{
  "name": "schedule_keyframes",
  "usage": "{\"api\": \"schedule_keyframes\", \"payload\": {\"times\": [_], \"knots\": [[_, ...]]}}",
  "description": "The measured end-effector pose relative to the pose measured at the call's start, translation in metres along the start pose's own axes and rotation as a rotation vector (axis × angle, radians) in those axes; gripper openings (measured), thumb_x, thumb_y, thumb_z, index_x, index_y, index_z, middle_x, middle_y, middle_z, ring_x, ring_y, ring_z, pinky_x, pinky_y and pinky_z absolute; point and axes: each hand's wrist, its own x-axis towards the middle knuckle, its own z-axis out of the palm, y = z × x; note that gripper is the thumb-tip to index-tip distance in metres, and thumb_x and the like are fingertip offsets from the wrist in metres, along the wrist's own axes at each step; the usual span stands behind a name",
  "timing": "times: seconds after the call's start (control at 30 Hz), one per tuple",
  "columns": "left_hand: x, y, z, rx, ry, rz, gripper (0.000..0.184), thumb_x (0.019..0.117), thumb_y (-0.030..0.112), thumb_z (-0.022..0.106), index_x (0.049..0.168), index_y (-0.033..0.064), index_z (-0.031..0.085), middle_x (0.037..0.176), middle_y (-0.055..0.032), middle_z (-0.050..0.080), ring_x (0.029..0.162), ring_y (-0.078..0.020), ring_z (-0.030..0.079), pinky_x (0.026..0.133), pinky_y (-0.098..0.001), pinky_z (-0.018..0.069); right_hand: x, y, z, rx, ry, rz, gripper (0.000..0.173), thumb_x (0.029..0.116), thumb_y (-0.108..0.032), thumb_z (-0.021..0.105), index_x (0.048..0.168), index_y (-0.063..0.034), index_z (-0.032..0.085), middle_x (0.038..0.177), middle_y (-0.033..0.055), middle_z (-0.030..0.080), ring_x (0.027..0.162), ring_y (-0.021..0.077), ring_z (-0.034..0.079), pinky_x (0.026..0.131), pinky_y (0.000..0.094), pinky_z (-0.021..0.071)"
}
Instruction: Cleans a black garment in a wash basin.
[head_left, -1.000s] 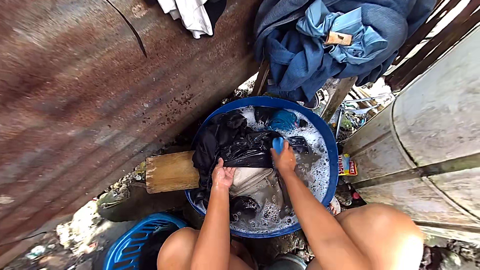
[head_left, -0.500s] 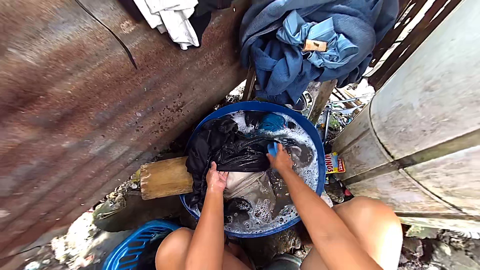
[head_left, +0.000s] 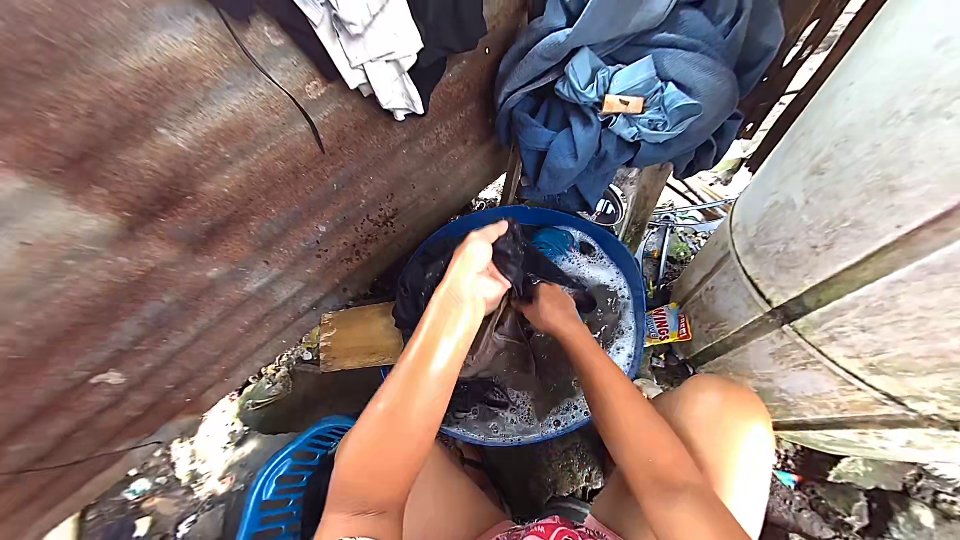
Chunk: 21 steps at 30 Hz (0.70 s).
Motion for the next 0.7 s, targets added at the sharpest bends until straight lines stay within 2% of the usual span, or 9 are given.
{"api": "schedule_keyframes", "payload": {"times": [0.1,0.2,0.27,0.33,0.4,0.47,0.53,0.6,0.7], "knots": [[-0.025,0.038,0.009,0.000,-0.063,0.145,0.029,0.1090,0.028,0.040,0.129,0.0106,0.050,0.114,-0.0096,0.063,0.106,-0.0210,0.064,0.092,-0.0426,0.0547,-0.009,-0.013,-0.018,0.185,0.146,-0.151,0.032,0.1057,-0.028,0.056,0.110,-0.0026,0.075,0.108,0.0256,0.072,0.111,0.0458,0.067,0.094,0.0693,0.0481],[-0.037,0.063,-0.001,0.013,-0.152,0.399,0.019,0.1068,0.014,0.042,0.122,0.0089,0.052,0.111,-0.0084,0.065,0.105,-0.0196,0.066,0.094,-0.0419,0.0553,-0.017,-0.017,-0.031,0.314,0.380,-0.280,0.028,0.1051,-0.018,0.055,0.100,0.0045,0.071,0.093,0.0249,0.071,0.096,0.0431,0.069,0.087,0.0655,0.0495],[-0.027,0.066,-0.031,0.289,-0.205,0.683,0.021,0.0976,-0.001,0.049,0.117,0.0043,0.055,0.107,-0.0052,0.069,0.101,-0.0137,0.068,0.094,-0.0363,0.0569,-0.020,-0.018,-0.036,0.388,0.532,-0.342,0.026,0.1038,-0.014,0.055,0.096,0.0068,0.069,0.088,0.0229,0.070,0.089,0.0385,0.069,0.082,0.0612,0.0504],[-0.010,0.063,-0.070,0.796,-0.096,0.910,0.031,0.0849,0.001,0.066,0.115,-0.0015,0.060,0.105,-0.0027,0.070,0.100,-0.0071,0.068,0.094,-0.0314,0.0571,-0.023,-0.016,-0.040,0.408,0.604,-0.397,0.025,0.1026,-0.010,0.054,0.094,0.0077,0.069,0.089,0.0223,0.070,0.088,0.0356,0.069,0.082,0.0575,0.0508],[0.004,0.048,-0.095,1.211,0.206,0.780,0.029,0.0897,0.017,0.070,0.103,-0.0087,0.067,0.095,-0.0194,0.069,0.092,-0.0262,0.067,0.086,-0.0506,0.0522,-0.029,-0.011,-0.042,0.304,0.518,-0.472,0.024,0.1013,-0.008,0.054,0.095,0.0090,0.069,0.096,0.0244,0.071,0.096,0.0388,0.070,0.087,0.0601,0.0513],[0.026,0.021,-0.116,1.300,0.348,0.509,0.046,0.0997,0.029,0.063,0.106,-0.0160,0.065,0.104,-0.0362,0.065,0.105,-0.0496,0.063,0.093,-0.0694,0.0438,-0.039,-0.013,-0.038,0.079,0.283,-0.501,0.020,0.1015,-0.010,0.059,0.102,0.0064,0.071,0.104,0.0252,0.070,0.103,0.0431,0.068,0.089,0.0648,0.0516],[0.053,-0.014,-0.144,0.973,0.418,0.483,0.040,0.0999,0.022,0.063,0.116,-0.0142,0.063,0.114,-0.0318,0.065,0.112,-0.0414,0.063,0.099,-0.0590,0.0460,-0.046,-0.024,-0.020,-0.111,0.056,-0.442,0.020,0.1018,-0.013,0.061,0.110,-0.0011,0.074,0.112,0.0224,0.070,0.109,0.0423,0.067,0.091,0.0647,0.0523],[0.070,-0.040,-0.167,0.231,0.347,0.467,0.027,0.1046,0.015,0.040,0.123,-0.0005,0.052,0.115,-0.0122,0.059,0.104,-0.0192,0.059,0.090,-0.0386,0.0505,-0.040,-0.030,0.004,-0.220,-0.181,-0.366,0.027,0.1040,-0.016,0.054,0.120,-0.0039,0.072,0.125,0.0219,0.067,0.121,0.0409,0.062,0.098,0.0630,0.0485],[0.067,-0.055,-0.190,-0.474,0.297,0.423,0.054,0.1064,0.053,0.025,0.136,0.0154,0.048,0.128,-0.0073,0.062,0.118,-0.0228,0.061,0.096,-0.0530,0.0516,-0.018,-0.003,0.021,-0.114,-0.423,-0.363,0.033,0.1076,-0.021,0.052,0.123,0.0020,0.071,0.128,0.0266,0.066,0.128,0.0421,0.058,0.108,0.0628,0.0413]]}}
